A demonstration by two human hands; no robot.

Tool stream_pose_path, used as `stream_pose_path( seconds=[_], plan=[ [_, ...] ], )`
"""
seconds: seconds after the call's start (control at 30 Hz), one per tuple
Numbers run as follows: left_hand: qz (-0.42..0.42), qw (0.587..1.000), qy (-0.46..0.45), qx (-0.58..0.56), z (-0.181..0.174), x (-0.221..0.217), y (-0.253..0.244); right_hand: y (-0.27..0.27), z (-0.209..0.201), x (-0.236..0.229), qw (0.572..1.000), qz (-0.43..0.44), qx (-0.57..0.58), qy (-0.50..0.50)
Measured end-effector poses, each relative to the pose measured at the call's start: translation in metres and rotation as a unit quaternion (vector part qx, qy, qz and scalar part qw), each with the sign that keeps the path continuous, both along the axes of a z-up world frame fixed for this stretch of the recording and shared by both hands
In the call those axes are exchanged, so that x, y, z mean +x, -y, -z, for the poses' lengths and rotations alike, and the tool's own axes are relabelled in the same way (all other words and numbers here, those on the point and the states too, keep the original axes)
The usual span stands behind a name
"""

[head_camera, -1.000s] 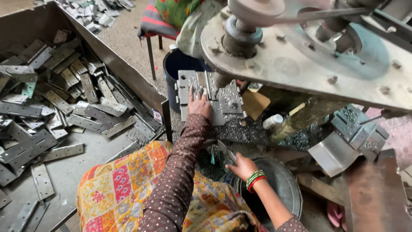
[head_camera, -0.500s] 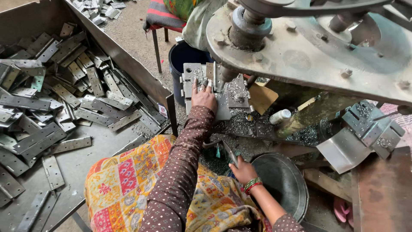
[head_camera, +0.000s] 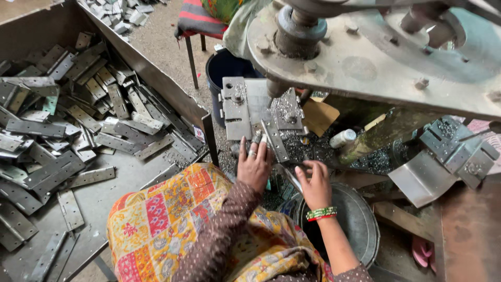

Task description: The person repeatedly picks up small metal pieces from a bin, places them on a grinding machine, and operates the lever to grind the edges. The person then removes the processed pieces and places them back into the bin.

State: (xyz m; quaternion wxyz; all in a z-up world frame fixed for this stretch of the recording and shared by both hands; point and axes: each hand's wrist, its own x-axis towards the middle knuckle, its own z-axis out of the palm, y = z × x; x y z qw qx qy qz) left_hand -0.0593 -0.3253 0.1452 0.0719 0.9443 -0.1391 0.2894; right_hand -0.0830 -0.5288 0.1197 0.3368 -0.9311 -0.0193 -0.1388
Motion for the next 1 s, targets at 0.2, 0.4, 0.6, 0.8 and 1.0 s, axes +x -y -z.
stream_pose_path(
  seconds=[0.2, 0.4, 0.6, 0.8, 1.0],
  plan=[
    [0.131, 0.987, 0.070, -0.056, -0.008, -0.001, -0.011, 0.004, 0.000, -0.006, 0.996, 0.014, 0.064, 0.055],
    [0.059, 0.952, -0.157, -0.258, -0.036, 0.018, -0.017, 0.005, 0.003, -0.005, 0.995, 0.031, 0.070, 0.067],
    [-0.069, 0.984, -0.083, -0.140, -0.033, 0.048, -0.038, 0.006, 0.001, -0.003, 0.995, 0.032, 0.063, 0.071],
    [-0.118, 0.990, 0.032, -0.071, -0.017, 0.071, -0.015, 0.004, 0.002, -0.006, 0.995, 0.035, 0.076, 0.048],
    [-0.094, 0.970, -0.216, 0.057, 0.009, 0.081, -0.008, 0.002, -0.001, -0.001, 0.996, 0.037, 0.067, 0.055]
  ],
)
